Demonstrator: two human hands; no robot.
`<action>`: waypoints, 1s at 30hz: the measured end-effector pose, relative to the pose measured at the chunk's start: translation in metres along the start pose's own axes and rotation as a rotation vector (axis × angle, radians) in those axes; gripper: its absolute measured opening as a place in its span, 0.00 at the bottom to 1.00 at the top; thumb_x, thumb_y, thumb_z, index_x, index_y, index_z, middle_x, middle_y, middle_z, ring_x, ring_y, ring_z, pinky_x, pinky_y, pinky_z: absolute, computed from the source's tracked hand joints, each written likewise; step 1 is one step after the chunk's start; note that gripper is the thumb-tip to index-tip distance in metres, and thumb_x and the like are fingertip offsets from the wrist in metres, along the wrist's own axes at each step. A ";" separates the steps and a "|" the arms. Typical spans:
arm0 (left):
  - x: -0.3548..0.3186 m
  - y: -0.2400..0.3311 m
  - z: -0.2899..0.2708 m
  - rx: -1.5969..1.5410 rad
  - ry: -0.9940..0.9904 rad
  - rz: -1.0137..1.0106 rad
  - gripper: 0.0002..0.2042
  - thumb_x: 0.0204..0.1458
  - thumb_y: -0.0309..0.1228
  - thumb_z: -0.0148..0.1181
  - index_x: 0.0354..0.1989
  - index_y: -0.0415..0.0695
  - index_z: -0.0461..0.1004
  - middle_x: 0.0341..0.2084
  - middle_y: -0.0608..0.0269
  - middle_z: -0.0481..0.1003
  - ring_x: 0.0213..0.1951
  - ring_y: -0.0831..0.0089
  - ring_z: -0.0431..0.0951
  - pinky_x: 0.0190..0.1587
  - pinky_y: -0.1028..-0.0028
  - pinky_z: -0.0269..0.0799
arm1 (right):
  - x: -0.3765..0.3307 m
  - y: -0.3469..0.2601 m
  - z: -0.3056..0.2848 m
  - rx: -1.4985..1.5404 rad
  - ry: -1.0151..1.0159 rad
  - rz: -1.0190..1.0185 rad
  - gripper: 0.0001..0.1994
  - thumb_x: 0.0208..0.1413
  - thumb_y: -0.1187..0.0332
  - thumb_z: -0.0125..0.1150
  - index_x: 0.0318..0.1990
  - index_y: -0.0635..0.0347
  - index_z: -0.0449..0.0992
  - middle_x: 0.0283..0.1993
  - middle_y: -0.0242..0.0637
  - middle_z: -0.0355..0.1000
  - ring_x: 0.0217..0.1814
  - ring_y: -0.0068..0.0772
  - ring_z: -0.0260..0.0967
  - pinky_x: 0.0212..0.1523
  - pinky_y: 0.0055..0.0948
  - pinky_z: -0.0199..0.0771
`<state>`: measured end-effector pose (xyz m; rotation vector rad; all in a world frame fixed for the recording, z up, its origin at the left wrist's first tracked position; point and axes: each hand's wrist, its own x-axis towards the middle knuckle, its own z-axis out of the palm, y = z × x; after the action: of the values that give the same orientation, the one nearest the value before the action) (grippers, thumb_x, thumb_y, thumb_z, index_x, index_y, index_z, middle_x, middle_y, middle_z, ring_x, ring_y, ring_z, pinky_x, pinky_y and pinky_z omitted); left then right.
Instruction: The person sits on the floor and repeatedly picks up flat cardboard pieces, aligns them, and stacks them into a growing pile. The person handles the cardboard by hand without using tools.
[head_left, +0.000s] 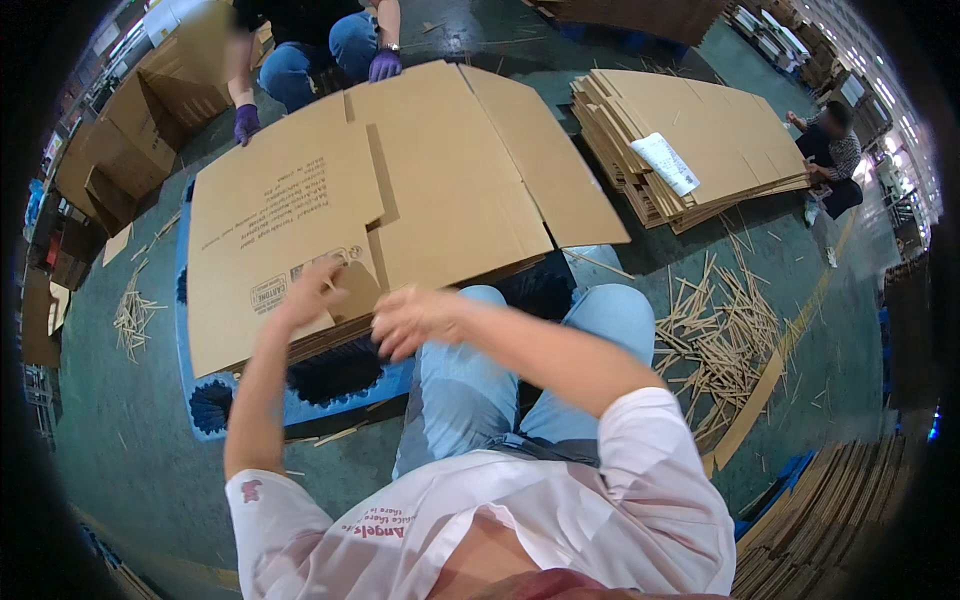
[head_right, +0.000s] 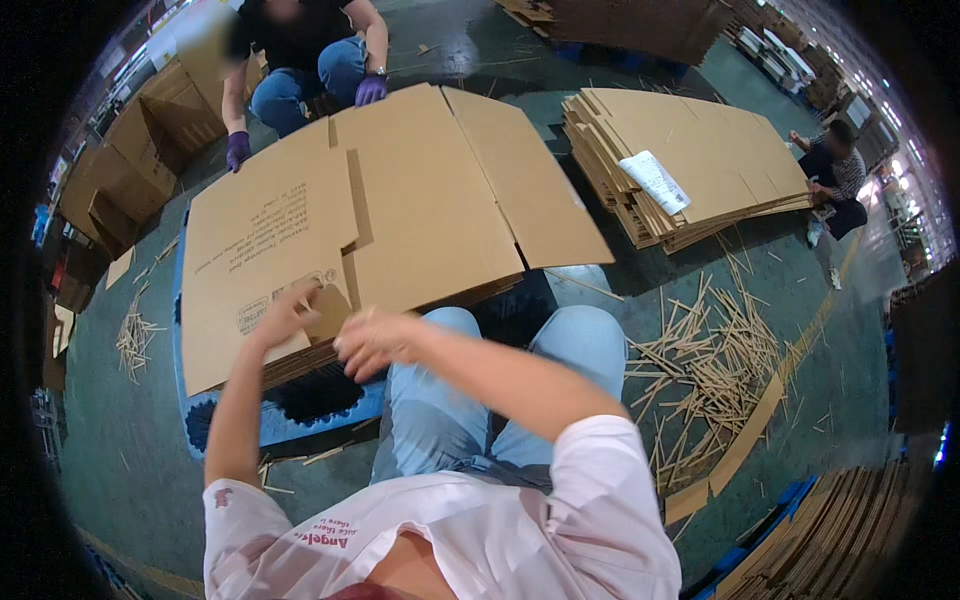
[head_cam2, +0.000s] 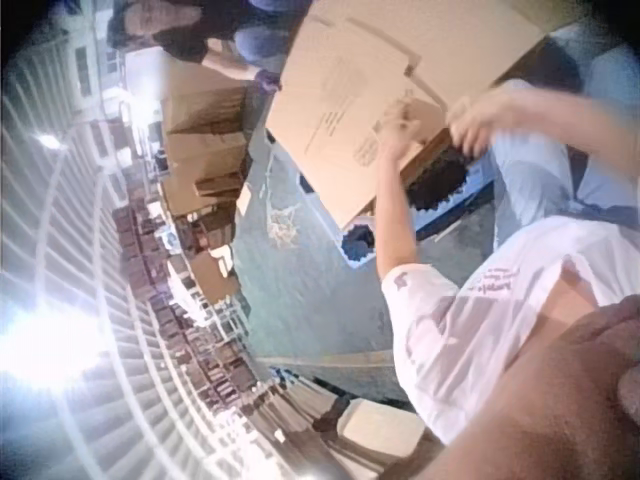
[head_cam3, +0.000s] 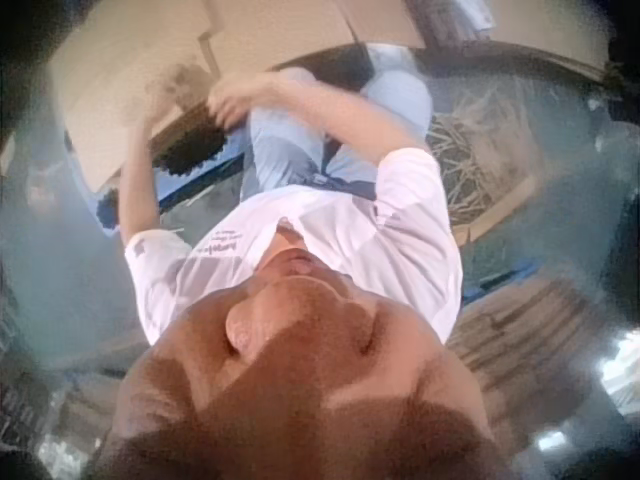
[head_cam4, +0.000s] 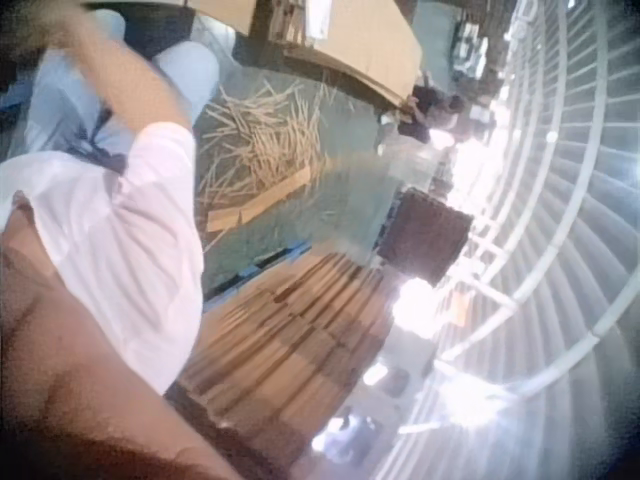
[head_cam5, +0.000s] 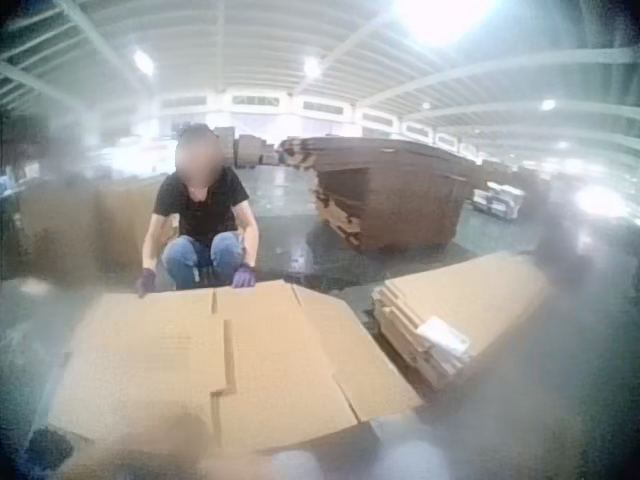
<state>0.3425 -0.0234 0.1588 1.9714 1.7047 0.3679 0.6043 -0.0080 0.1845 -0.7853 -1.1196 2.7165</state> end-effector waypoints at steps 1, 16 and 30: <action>-0.006 0.007 0.022 0.143 -0.010 0.085 0.33 0.39 0.36 0.65 0.57 0.44 0.62 0.55 0.42 0.61 0.60 0.52 0.57 0.59 0.60 0.55 | -0.018 -0.024 -0.013 -0.228 0.189 -0.163 0.20 0.47 0.64 0.63 0.46 0.65 0.68 0.43 0.48 0.68 0.40 0.45 0.71 0.38 0.42 0.76; 0.007 0.033 0.060 0.416 0.261 0.158 0.32 0.35 0.36 0.67 0.52 0.43 0.65 0.57 0.49 0.59 0.59 0.51 0.57 0.60 0.57 0.53 | -0.144 -0.089 -0.263 0.335 1.274 -0.757 0.19 0.43 0.79 0.61 0.45 0.67 0.67 0.41 0.40 0.70 0.41 0.38 0.68 0.43 0.35 0.68; 0.032 0.062 0.073 0.361 0.447 0.441 0.16 0.36 0.29 0.64 0.38 0.45 0.72 0.42 0.58 0.70 0.47 0.61 0.69 0.52 0.62 0.65 | -0.146 -0.125 -0.176 -0.546 1.272 -1.029 0.10 0.41 0.79 0.60 0.34 0.68 0.71 0.34 0.34 0.70 0.36 0.26 0.67 0.38 0.26 0.66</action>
<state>0.4374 -0.0123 0.1266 2.7026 1.6610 0.7461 0.8051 0.1527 0.2273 -1.1983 -1.2678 0.7593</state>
